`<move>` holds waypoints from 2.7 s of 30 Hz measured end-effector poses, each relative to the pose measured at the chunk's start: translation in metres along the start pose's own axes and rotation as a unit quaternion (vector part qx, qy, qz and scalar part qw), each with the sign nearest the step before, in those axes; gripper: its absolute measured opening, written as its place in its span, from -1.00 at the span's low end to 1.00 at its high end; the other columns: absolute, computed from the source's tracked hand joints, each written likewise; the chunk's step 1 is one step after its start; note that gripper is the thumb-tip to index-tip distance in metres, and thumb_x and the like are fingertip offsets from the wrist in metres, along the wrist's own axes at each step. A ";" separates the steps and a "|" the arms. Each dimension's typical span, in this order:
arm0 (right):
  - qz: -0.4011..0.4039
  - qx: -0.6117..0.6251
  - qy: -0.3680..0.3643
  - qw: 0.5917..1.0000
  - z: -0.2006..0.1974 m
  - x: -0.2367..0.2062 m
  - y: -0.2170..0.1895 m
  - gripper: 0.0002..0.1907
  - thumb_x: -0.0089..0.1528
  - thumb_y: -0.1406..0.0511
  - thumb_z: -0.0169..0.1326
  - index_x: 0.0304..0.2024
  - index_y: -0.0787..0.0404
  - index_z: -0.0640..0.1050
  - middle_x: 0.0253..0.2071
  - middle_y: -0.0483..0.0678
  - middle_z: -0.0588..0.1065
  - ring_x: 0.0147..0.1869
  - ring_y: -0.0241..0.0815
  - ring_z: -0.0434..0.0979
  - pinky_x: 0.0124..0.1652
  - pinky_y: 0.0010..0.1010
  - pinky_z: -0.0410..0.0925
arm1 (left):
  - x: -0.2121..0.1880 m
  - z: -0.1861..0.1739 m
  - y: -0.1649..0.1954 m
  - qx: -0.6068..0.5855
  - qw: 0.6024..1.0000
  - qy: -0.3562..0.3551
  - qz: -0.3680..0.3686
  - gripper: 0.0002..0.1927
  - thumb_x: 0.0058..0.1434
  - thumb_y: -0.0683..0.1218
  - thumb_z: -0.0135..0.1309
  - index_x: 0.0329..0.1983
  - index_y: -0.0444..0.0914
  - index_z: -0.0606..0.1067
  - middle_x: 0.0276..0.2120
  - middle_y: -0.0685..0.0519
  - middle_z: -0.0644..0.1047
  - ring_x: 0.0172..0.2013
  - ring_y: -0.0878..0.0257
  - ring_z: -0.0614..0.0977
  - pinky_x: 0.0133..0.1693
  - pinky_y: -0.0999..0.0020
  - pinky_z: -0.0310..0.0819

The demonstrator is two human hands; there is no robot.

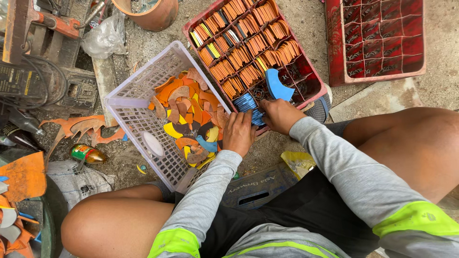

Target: The person sits on the ground and sorts small plastic pieces from a white basket into a red crate with compartments. They pick up blue and yellow curved plastic parts, align them, and place them into the crate. The person continues to handle and organize the pieces by color and shape.

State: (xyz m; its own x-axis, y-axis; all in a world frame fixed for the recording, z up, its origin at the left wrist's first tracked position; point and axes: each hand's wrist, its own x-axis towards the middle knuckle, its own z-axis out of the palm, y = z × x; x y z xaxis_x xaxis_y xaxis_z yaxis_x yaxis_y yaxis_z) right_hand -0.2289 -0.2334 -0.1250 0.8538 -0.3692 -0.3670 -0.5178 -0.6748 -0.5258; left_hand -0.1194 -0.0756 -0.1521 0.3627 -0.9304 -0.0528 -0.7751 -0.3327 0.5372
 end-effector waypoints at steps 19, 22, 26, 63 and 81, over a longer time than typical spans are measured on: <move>0.106 -0.081 -0.061 0.989 0.016 -0.003 -0.009 -0.72 0.19 0.32 0.10 -0.06 0.26 0.57 -0.19 0.30 0.60 -0.07 0.28 0.64 -0.07 0.03 0.48 | -0.011 0.015 0.018 -0.040 0.999 0.015 0.004 -0.70 0.06 -0.32 0.16 -0.11 -0.40 0.49 -0.15 -0.21 0.58 0.02 -0.10 0.54 0.12 0.00 0.45; 0.117 -0.119 -0.112 0.980 0.000 0.003 -0.023 -0.73 0.23 0.23 0.12 -0.11 0.26 0.59 -0.14 0.30 0.59 -0.02 0.25 0.64 -0.03 0.00 0.49 | -0.006 -0.002 0.011 -0.052 0.998 -0.007 0.042 -0.81 0.22 -0.26 0.11 -0.10 -0.36 0.51 -0.17 -0.16 0.61 0.00 -0.07 0.58 0.09 0.05 0.52; 0.100 -0.120 -0.124 0.980 -0.030 0.001 -0.042 -0.70 0.28 0.15 0.10 -0.10 0.25 0.58 -0.11 0.25 0.58 -0.03 0.27 0.62 -0.02 0.03 0.47 | 0.008 -0.035 -0.027 -0.103 0.995 0.002 -0.003 -0.77 0.25 -0.12 0.13 -0.04 -0.24 0.57 -0.14 -0.14 0.63 -0.11 -0.07 0.65 -0.02 0.02 0.54; -0.025 -0.106 -0.127 0.986 -0.058 0.006 -0.072 -0.61 0.23 0.15 0.09 -0.01 0.27 0.52 -0.11 0.14 0.55 -0.03 0.17 0.61 -0.02 -0.07 0.48 | -0.034 -0.017 -0.195 -0.145 0.861 -0.003 -0.488 -0.84 0.15 -0.12 0.23 -0.19 -0.16 0.62 -0.22 -0.07 0.66 -0.13 -0.02 0.67 -0.01 0.08 0.54; -0.071 -0.122 -0.105 0.984 -0.050 0.005 -0.071 -0.53 0.22 0.13 0.10 0.05 0.32 0.50 -0.09 0.20 0.54 -0.02 0.19 0.61 -0.04 -0.05 0.49 | -0.025 -0.013 -0.193 -0.131 0.856 0.107 -0.489 -0.80 0.22 -0.07 0.14 -0.11 -0.12 0.66 -0.09 -0.13 0.65 -0.02 -0.10 0.64 0.06 0.06 0.50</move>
State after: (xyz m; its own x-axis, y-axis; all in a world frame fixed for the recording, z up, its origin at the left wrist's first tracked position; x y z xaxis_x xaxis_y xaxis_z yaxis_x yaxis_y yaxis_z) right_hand -0.1851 -0.2195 -0.0517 0.8737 -0.1373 -0.4667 -0.3435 -0.8534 -0.3921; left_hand 0.0273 0.0140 -0.2434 0.8803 -0.1674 -0.4439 0.0855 -0.8644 0.4955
